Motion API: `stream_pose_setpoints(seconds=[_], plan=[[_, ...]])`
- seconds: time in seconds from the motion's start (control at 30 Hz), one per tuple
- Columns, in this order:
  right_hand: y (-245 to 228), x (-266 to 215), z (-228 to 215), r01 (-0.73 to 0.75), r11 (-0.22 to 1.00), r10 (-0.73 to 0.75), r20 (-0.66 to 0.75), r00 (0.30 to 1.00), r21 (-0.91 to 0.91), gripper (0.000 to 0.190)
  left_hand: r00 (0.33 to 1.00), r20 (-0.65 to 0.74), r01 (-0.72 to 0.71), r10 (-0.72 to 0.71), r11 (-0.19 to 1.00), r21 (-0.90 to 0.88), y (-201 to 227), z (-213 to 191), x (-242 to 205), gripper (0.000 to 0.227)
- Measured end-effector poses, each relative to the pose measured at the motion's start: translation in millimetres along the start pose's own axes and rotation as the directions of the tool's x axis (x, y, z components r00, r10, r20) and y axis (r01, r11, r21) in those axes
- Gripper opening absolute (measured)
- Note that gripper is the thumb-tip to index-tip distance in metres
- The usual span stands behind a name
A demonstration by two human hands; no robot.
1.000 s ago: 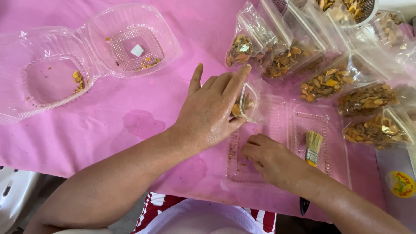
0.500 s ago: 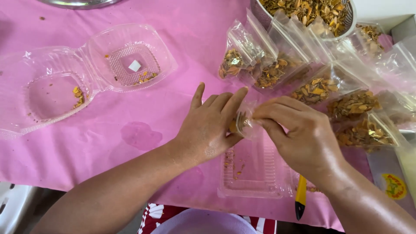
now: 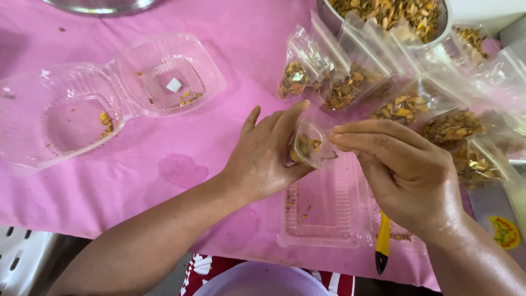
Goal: Sorting and packaging dried tea leaves into plastic containers using hands and a brush.
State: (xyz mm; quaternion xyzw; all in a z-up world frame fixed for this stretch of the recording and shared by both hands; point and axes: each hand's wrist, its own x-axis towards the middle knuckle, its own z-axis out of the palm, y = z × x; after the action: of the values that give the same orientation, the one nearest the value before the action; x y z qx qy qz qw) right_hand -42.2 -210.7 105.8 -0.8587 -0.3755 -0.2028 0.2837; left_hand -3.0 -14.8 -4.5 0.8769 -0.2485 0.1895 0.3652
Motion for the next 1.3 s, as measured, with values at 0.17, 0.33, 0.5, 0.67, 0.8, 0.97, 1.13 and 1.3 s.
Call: stream_pose_setpoints(seconds=[0.17,0.33,0.5,0.67,0.8,0.97,1.13,1.3], plan=[[15,-10,0,0.014,1.000,-0.018,0.140,0.990,0.026,0.033,0.997,0.027,0.079,-0.075,0.967,-0.242,22,-15,9,0.087],[12,-11,-18,-0.075,0.997,0.071,0.157,0.985,0.022,0.028,0.985,0.122,0.166,-0.122,0.858,-0.487,67,-30,20,0.071],[26,-18,-47,-0.084,0.995,0.069,0.251,0.966,0.048,0.040,0.956,0.229,0.276,-0.181,0.819,-0.504,86,-27,31,0.072],[42,-23,-61,-0.166,0.984,0.130,0.391,0.911,0.060,0.055,0.939,0.308,0.300,-0.156,0.807,-0.508,86,-8,33,0.074],[28,-11,-73,-0.235,0.972,0.209,0.414,0.886,0.012,0.037,0.948,0.296,0.271,-0.120,0.790,-0.550,87,-2,35,0.073],[21,-11,-68,0.013,0.998,-0.034,0.352,0.935,0.062,0.037,0.955,0.287,0.236,-0.079,0.787,-0.570,95,-9,44,0.072],[22,-15,-63,0.094,0.986,-0.075,0.140,0.987,-0.137,0.016,0.955,0.293,0.232,-0.053,0.749,-0.621,98,-21,58,0.059],[43,-12,-75,0.098,0.967,-0.151,0.214,0.965,0.237,0.015,0.935,0.353,0.245,0.020,0.683,-0.688,77,-33,67,0.038]])
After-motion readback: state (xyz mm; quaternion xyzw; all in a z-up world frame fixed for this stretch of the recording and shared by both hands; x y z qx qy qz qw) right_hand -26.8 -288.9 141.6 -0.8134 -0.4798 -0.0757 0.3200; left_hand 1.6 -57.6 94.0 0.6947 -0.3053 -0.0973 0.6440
